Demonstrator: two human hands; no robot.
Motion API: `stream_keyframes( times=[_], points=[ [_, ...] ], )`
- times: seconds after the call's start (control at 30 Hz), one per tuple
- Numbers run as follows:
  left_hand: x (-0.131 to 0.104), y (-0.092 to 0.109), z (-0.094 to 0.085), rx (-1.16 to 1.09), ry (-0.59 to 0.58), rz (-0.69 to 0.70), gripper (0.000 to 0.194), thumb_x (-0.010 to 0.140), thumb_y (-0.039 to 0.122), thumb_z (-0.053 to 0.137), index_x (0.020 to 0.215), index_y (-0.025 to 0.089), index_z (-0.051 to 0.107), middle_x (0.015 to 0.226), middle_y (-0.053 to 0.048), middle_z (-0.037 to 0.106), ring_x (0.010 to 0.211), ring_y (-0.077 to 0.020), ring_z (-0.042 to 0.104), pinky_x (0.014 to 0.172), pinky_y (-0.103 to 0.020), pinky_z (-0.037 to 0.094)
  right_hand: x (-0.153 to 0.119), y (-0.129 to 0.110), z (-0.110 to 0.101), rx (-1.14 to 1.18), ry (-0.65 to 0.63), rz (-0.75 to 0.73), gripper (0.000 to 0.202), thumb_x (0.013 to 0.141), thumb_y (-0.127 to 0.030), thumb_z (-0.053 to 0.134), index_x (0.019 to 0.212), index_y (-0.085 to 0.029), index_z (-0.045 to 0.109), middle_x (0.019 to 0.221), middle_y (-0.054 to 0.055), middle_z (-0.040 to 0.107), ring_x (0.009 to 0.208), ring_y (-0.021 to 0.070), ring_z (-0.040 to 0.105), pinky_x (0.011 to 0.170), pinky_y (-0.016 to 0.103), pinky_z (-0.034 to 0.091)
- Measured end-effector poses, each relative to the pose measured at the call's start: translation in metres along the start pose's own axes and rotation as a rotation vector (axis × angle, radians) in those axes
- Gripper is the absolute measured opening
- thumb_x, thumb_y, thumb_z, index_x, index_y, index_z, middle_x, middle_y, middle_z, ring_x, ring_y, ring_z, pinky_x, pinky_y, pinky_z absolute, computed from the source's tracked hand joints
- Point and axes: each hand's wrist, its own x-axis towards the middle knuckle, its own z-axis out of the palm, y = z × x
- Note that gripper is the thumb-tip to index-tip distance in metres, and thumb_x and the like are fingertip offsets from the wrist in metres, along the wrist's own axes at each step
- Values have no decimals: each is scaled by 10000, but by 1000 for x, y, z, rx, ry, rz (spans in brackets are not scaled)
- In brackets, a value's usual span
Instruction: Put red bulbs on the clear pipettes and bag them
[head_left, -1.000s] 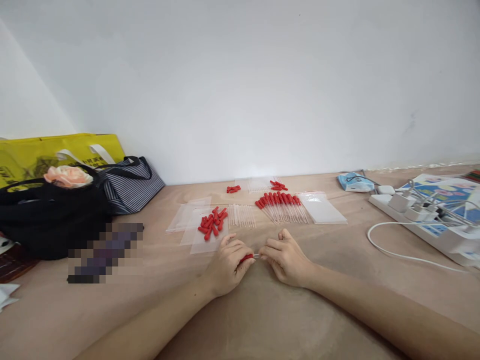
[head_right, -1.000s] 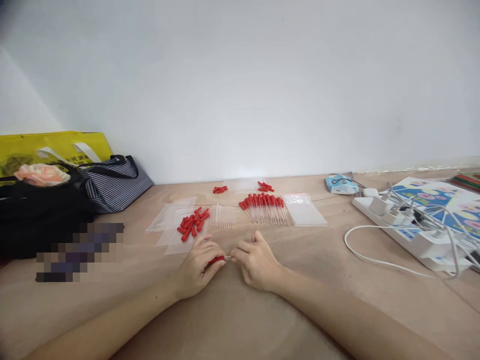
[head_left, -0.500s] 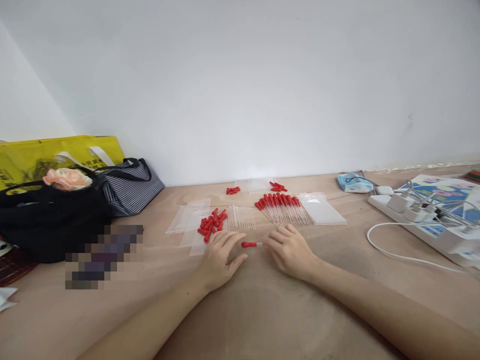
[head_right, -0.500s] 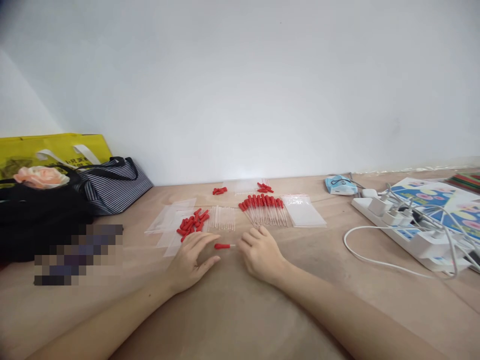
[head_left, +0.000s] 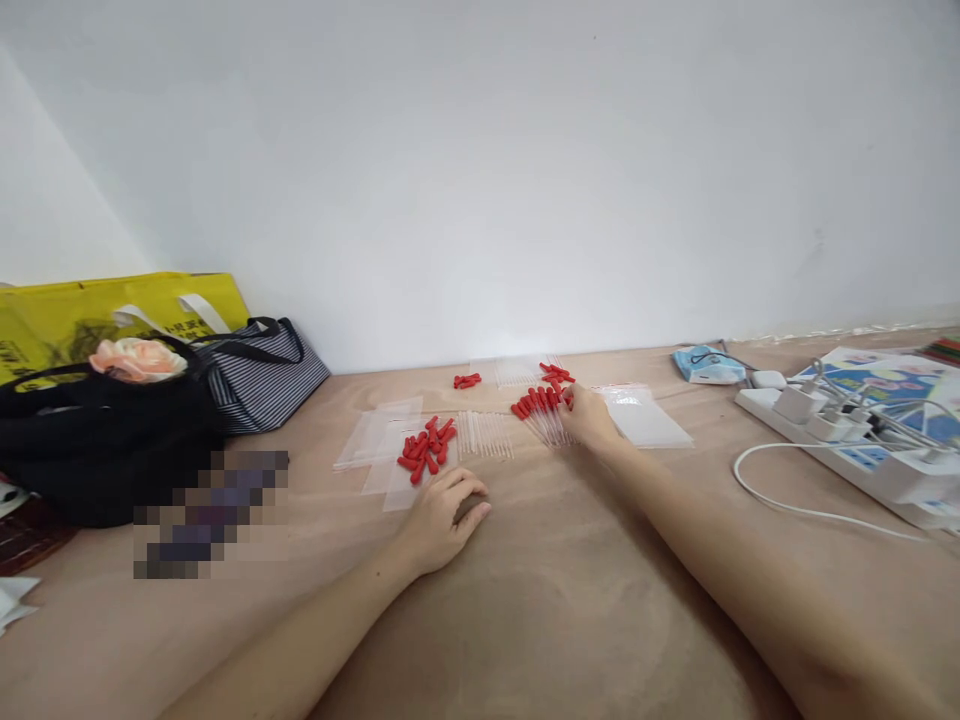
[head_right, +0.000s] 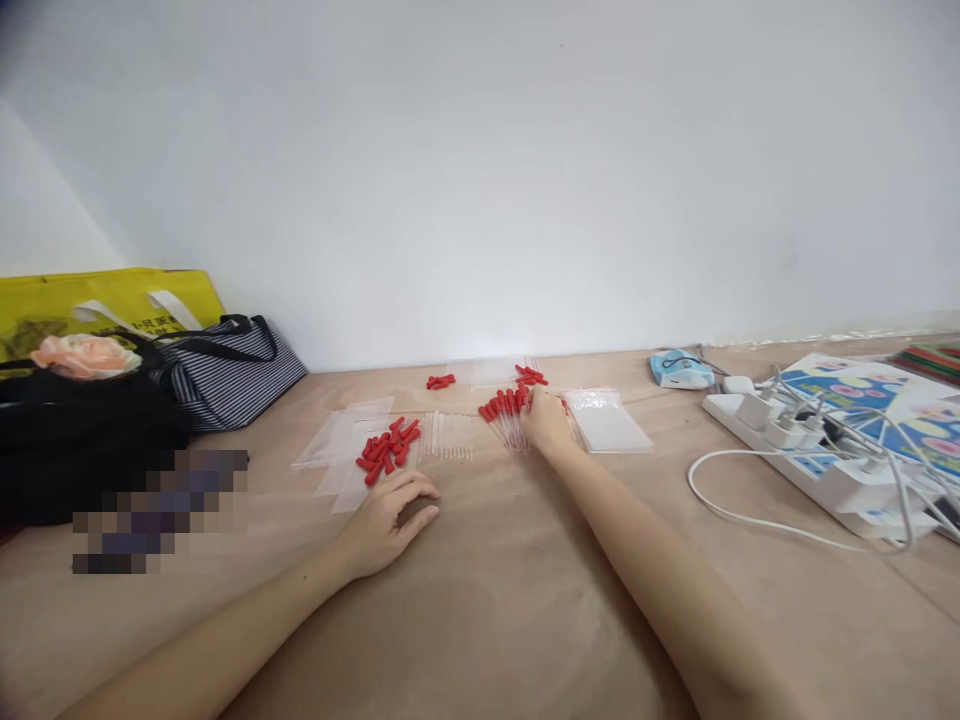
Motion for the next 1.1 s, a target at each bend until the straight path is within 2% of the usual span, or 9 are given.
stream_keyframes(
  times=[0.2, 0.37, 0.43, 0.57, 0.73, 0.8, 0.9, 0.97, 1.1],
  points=[
    [-1, -2, 1, -2, -8, 13, 99, 793, 201, 471, 847, 179, 550, 869, -46, 572, 818, -175, 524, 743, -324, 409, -3, 0, 5, -29, -11, -17, 195, 749, -140, 425, 843, -127, 595, 842, 117, 626, 869, 207, 553, 709, 255, 364],
    [0, 0, 0, 9, -12, 7, 88, 788, 201, 477, 839, 183, 547, 869, -41, 576, 828, -182, 526, 737, -327, 407, -13, -12, 0, -45, 8, -24, 213, 780, -230, 418, 886, -147, 583, 937, 121, 602, 907, 220, 547, 730, 290, 379],
    [0, 0, -1, 8, -16, 6, 88, 789, 203, 477, 835, 184, 549, 862, -41, 578, 832, -184, 525, 735, -326, 408, -20, -25, 0, -33, -37, -46, 218, 780, -283, 427, 878, -178, 590, 963, 96, 598, 902, 218, 554, 728, 301, 390],
    [1, 0, -1, 10, -14, 8, 94, 790, 214, 476, 838, 189, 553, 853, -42, 581, 835, -188, 522, 743, -330, 408, -26, -55, 7, 1, -226, -28, 248, 750, -364, 467, 850, -189, 611, 928, 90, 618, 894, 228, 568, 720, 318, 411],
    [0, 1, 0, 40, 13, -1, 96, 783, 240, 487, 820, 188, 560, 840, -39, 596, 807, -184, 532, 733, -326, 401, -17, -73, 20, 4, -298, 34, 339, 706, -389, 511, 912, -135, 602, 949, 146, 614, 870, 252, 583, 680, 325, 438],
    [6, -3, -6, 122, 96, -90, 112, 777, 275, 495, 794, 192, 568, 826, -37, 609, 816, -200, 536, 755, -353, 383, -13, -75, 23, 10, -320, 44, 354, 689, -361, 531, 942, -122, 595, 968, 155, 609, 867, 251, 586, 673, 317, 445],
    [26, -20, -26, 301, 228, -389, 185, 785, 343, 468, 754, 204, 588, 835, -45, 623, 862, -236, 535, 778, -388, 358, -10, -76, 26, 18, -343, 53, 339, 683, -293, 534, 962, -108, 590, 972, 165, 609, 861, 246, 590, 666, 306, 451],
    [45, -39, -41, 391, 180, -674, 230, 767, 415, 467, 798, 232, 603, 943, -45, 617, 962, -261, 509, 814, -404, 339, -9, -77, 28, 21, -354, 55, 319, 688, -249, 523, 964, -104, 589, 961, 168, 613, 853, 239, 595, 665, 302, 451],
    [78, -81, -54, 403, 64, -867, 351, 664, 510, 542, 646, 169, 624, 853, -120, 644, 952, -356, 520, 805, -487, 314, -8, -78, 30, 18, -364, 41, 288, 693, -218, 513, 947, -110, 598, 942, 163, 622, 839, 236, 600, 666, 299, 445]
  ],
)
